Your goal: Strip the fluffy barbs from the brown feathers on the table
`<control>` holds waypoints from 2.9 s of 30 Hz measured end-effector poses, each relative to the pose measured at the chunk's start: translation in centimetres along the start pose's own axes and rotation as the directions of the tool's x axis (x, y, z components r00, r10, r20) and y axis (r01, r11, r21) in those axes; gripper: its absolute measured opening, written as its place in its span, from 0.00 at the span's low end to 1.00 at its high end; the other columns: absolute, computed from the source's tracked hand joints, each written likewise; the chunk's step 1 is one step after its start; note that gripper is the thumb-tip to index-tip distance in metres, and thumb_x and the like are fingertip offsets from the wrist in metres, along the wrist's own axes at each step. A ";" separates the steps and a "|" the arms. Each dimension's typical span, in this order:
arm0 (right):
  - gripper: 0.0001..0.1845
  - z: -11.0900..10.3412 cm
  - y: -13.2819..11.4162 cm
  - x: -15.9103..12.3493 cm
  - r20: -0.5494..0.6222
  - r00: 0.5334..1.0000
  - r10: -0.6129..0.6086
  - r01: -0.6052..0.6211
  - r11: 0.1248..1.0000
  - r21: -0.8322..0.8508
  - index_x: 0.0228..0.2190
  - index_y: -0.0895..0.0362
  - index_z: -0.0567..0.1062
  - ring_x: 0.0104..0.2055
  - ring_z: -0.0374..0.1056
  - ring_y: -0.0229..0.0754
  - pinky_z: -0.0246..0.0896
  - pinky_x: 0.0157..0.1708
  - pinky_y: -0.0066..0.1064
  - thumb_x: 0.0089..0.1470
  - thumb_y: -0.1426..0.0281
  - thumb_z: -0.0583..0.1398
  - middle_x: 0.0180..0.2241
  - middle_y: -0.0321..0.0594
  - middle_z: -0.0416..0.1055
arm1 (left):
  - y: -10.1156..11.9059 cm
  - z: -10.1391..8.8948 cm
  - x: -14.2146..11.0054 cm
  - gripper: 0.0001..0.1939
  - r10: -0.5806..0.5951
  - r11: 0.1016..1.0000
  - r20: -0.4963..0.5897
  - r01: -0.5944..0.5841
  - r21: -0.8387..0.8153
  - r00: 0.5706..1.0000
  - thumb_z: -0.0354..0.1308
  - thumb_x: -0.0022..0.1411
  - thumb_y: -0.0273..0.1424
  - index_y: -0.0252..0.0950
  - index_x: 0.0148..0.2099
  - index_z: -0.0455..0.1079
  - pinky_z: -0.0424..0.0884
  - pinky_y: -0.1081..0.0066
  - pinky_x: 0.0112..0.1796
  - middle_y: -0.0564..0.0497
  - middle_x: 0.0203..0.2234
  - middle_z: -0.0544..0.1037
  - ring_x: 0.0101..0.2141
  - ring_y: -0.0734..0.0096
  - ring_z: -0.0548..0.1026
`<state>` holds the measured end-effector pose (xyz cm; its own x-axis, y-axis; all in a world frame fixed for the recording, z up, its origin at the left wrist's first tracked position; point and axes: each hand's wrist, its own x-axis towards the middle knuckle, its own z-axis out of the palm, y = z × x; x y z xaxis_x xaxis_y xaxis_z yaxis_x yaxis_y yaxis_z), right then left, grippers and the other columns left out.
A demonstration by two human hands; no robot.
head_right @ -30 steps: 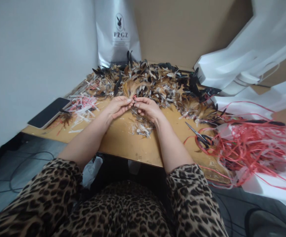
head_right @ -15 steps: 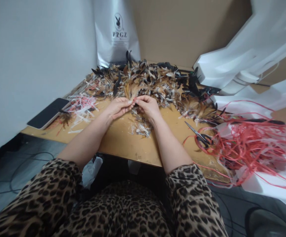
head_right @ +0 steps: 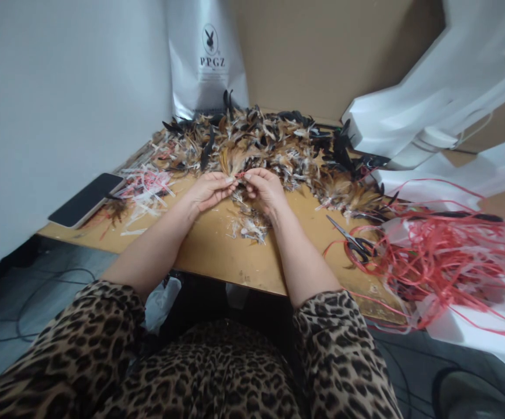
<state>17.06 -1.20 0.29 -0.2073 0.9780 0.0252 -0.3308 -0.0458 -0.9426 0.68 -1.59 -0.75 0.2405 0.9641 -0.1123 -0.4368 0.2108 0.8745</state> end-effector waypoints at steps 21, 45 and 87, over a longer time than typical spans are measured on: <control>0.15 -0.3 1.3 0.6 0.031 0.999 0.036 -0.034 0.998 -0.044 0.22 0.58 0.72 0.16 0.55 0.28 0.44 0.15 0.22 0.33 0.67 0.71 0.17 0.31 0.67 | 0.2 -0.2 0.1 0.05 0.075 0.997 0.005 -0.075 0.001 0.997 0.66 0.51 0.24 0.28 0.29 0.74 0.69 0.81 0.30 0.49 0.25 0.79 0.27 0.80 0.76; 0.16 -0.5 0.2 0.5 0.011 0.994 0.108 -0.109 0.980 0.169 0.23 0.58 0.70 0.19 0.57 0.27 0.45 0.15 0.19 0.31 0.69 0.71 0.22 0.32 0.71 | 0.2 -0.1 0.0 0.06 0.074 0.996 -0.031 -0.072 0.058 0.997 0.68 0.47 0.25 0.28 0.29 0.75 0.68 0.80 0.31 0.48 0.25 0.78 0.27 0.81 0.75; 0.09 -0.3 -0.1 0.3 -0.091 0.988 0.122 -0.098 0.968 0.233 0.26 0.57 0.67 0.21 0.62 0.27 0.52 0.16 0.18 0.45 0.74 0.65 0.25 0.30 0.73 | 0.5 0.0 -0.2 0.03 0.053 0.999 -0.014 -0.053 -0.001 0.998 0.65 0.52 0.22 0.27 0.28 0.74 0.70 0.80 0.34 0.48 0.25 0.78 0.27 0.81 0.75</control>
<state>17.27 -0.82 0.29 -0.1612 0.9796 -0.1204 -0.5143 -0.1875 -0.8368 0.40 -1.66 -0.36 0.2045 0.9762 -0.0727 -0.4501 0.1597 0.8786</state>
